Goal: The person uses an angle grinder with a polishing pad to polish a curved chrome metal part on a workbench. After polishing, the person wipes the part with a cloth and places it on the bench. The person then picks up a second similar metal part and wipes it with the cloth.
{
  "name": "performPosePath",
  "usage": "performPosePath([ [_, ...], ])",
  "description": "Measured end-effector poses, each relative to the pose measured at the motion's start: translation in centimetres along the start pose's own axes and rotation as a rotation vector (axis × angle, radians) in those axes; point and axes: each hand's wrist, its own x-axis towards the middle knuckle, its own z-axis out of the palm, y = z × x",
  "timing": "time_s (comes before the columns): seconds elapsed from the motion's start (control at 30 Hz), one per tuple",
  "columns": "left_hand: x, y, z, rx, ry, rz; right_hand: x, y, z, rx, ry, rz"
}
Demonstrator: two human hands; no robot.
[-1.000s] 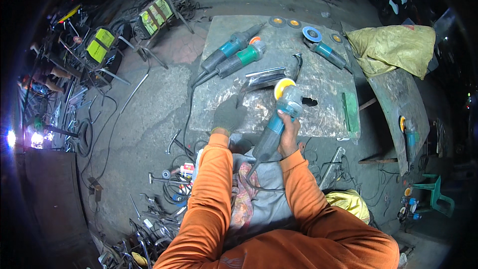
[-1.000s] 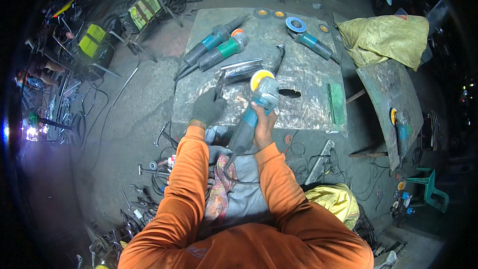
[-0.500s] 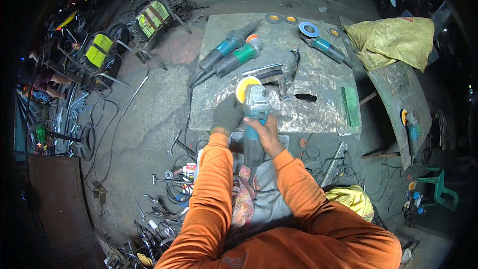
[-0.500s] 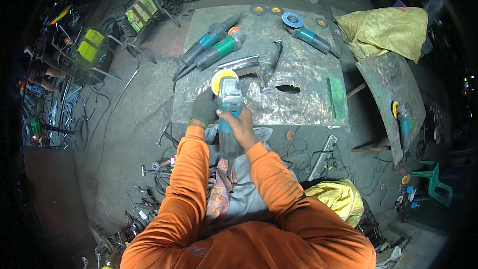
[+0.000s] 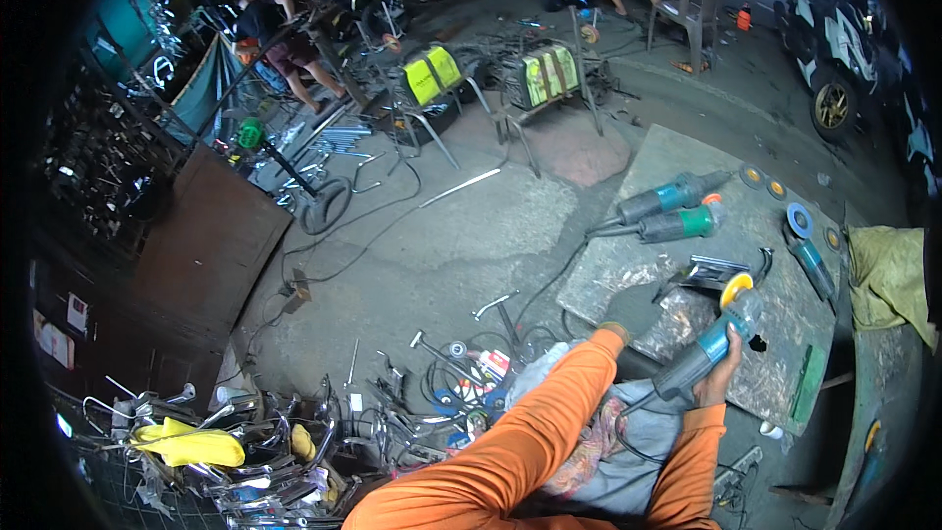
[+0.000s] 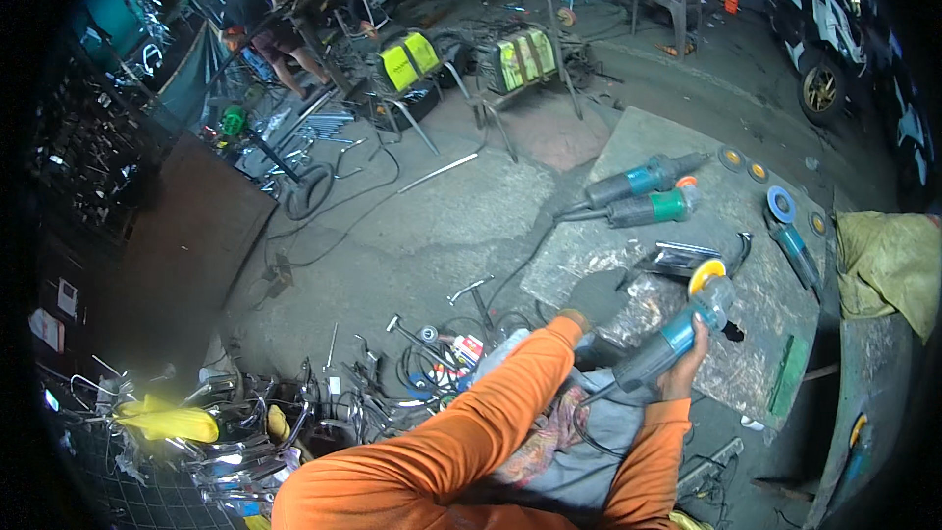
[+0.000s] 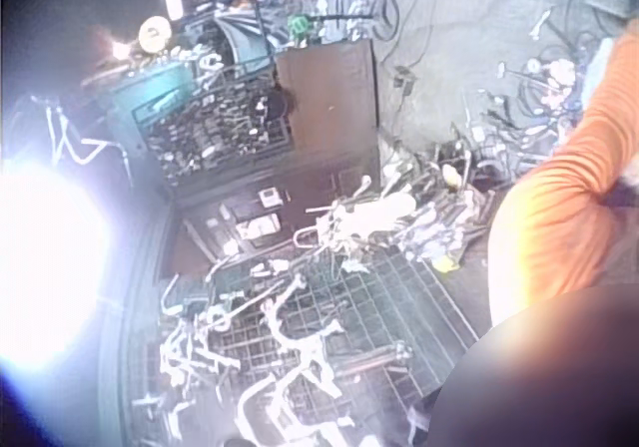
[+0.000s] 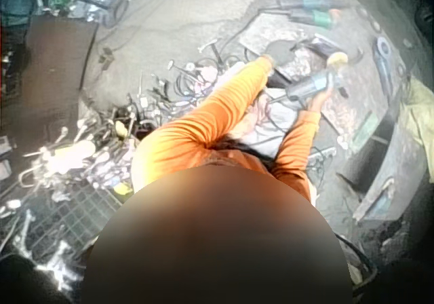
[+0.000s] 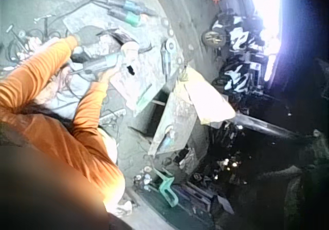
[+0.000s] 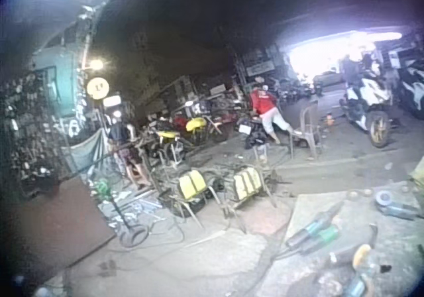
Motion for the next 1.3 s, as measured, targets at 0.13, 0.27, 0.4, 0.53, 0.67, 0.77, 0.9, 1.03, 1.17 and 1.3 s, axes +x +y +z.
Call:
performPosePath([
  [0.13,0.0,0.2,0.1,-0.012,-0.028,-0.026,-0.6,0.5,1.2,-0.216,0.058,-0.144],
  [0.27,0.2,-0.1,0.5,0.007,0.023,0.017,-0.4,1.5,0.9,-0.432,-0.034,-0.217],
  [0.4,0.2,-0.1,0.2,0.021,-0.011,0.008,-0.1,1.7,0.4,-0.445,-0.039,-0.190],
  [0.53,0.2,0.3,-0.3,0.003,-0.030,-0.018,0.3,1.3,0.2,-0.353,0.109,-0.208],
  [0.67,0.3,0.2,-0.5,-0.039,-0.024,-0.016,0.9,1.1,-0.4,-0.159,0.162,-0.118],
  [0.77,0.4,0.0,-0.1,-0.098,-0.046,-0.007,1.1,1.7,-0.6,-0.222,0.178,-0.125],
  [0.9,0.4,0.2,0.0,-0.037,-0.024,0.017,-0.1,2.8,0.5,-0.487,0.041,-0.276],
  [1.03,0.7,0.1,-0.2,-0.065,-0.075,0.010,-1.6,3.2,2.6,-0.590,-0.099,-0.211],
  [1.17,1.0,-0.4,0.2,-0.131,-0.061,0.030,-2.0,3.1,3.6,-0.703,-0.096,-0.215],
  [1.3,0.8,-0.3,0.2,-0.107,-0.039,0.014,-1.6,2.6,2.8,-0.680,-0.075,-0.243],
])
